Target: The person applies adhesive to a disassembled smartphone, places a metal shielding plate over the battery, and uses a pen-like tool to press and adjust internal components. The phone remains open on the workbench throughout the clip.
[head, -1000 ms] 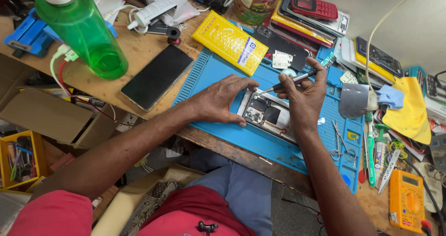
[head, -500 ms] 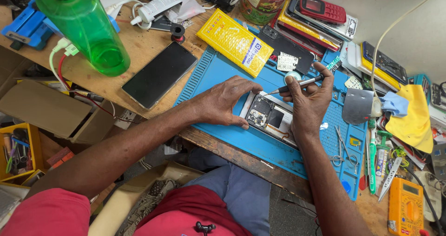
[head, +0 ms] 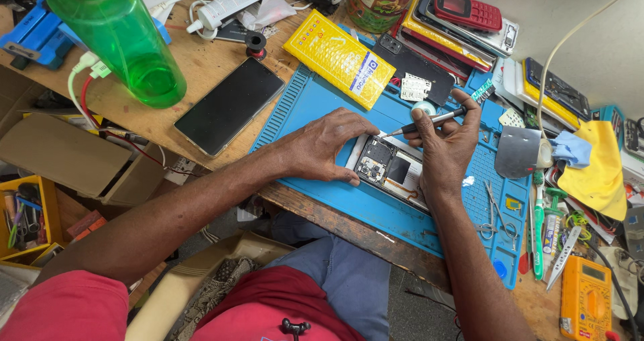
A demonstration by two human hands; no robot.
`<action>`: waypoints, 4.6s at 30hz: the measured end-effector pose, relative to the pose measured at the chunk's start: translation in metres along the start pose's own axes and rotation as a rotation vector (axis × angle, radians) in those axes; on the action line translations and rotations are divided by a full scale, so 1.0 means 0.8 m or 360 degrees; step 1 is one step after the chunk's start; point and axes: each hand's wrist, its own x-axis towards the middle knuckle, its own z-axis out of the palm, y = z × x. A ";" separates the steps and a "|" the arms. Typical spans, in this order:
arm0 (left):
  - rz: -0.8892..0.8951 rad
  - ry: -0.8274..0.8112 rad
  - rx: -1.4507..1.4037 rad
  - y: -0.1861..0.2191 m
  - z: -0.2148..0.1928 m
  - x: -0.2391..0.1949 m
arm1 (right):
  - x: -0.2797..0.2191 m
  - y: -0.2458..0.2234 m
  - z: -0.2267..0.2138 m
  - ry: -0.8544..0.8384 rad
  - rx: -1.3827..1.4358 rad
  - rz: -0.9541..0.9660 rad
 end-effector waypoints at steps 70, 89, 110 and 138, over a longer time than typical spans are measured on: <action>0.0253 0.0050 0.0098 0.015 -0.004 -0.005 | -0.004 -0.071 0.019 -0.0532 -0.0921 -0.0800; 0.0178 0.0060 0.0048 -0.003 0.015 -0.016 | -0.010 -0.090 0.027 -0.0576 -0.0906 -0.0602; 0.0111 -0.0013 0.0151 0.020 -0.002 0.005 | 0.017 -0.007 -0.133 0.0305 -0.0476 -0.0500; 0.0100 -0.0029 0.0180 0.018 0.000 0.007 | 0.004 0.000 -0.143 0.0264 -0.0322 -0.0472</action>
